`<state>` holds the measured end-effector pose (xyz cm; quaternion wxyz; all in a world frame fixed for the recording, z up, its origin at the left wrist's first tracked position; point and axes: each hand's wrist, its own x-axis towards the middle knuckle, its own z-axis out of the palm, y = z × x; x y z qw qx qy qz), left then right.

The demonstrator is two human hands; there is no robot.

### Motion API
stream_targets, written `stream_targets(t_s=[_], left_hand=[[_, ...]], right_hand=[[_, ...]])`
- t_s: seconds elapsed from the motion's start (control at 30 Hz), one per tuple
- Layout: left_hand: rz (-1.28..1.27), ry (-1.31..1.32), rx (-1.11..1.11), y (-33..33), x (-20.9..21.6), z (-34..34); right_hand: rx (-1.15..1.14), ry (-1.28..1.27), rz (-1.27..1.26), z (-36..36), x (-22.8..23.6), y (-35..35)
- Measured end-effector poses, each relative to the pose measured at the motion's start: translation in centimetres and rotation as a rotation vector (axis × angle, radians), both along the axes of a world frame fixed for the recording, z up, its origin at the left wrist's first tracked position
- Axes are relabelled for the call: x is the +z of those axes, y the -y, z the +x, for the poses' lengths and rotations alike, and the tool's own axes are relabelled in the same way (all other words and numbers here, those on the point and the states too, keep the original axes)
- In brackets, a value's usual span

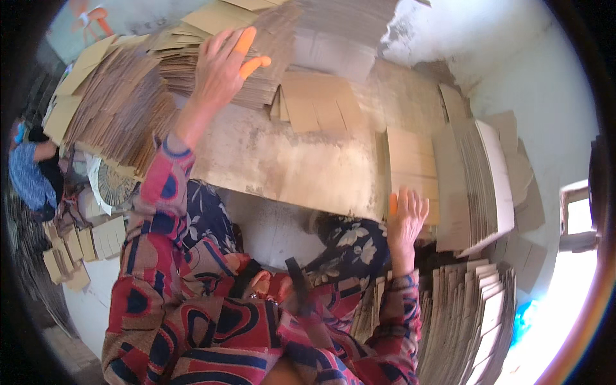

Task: The person repeatedly picks up stacks of pre-scored cardboard sheets, separates them along the score lines, and places the separated pieces into a pile on the table. The process is continuous and repetitive.

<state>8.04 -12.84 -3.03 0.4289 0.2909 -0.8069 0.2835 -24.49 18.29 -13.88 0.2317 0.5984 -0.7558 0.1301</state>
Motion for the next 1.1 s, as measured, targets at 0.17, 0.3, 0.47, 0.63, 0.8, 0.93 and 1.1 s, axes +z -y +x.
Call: stream_targets(t_s=[0.17, 0.3, 0.47, 0.63, 0.8, 0.93, 1.1], left_hand=[[0.198, 0.047, -0.223, -5.4, -7.2, -3.0], [0.464, 0.091, -0.224, -6.3, -12.6, -7.0], [0.717, 0.183, -0.103, -4.6, -16.1, -10.5], [0.831, 0.316, -0.016, -3.1, -16.8, -13.3], [0.794, 0.5, -0.043, -0.9, -18.9, -13.2], [0.435, 0.514, -0.028, -0.9, -18.2, -13.7], [0.314, 0.195, -0.202, -0.4, -14.0, -13.2]], right_hand=[[-0.083, 0.073, 0.086, -3.1, -3.7, 4.7], [-0.21, 0.049, 0.138, -4.8, -5.8, 8.1], [-0.429, 0.297, 0.365, -6.1, -7.6, 11.6], [-0.395, 0.225, 0.459, -8.1, -9.5, 12.5], [-0.149, 0.205, 0.35, -8.7, -8.4, 12.2], [-0.123, 0.109, 0.342, -9.3, -9.4, 11.8], [-0.058, 0.184, 0.31, -9.8, -10.1, 12.0]])
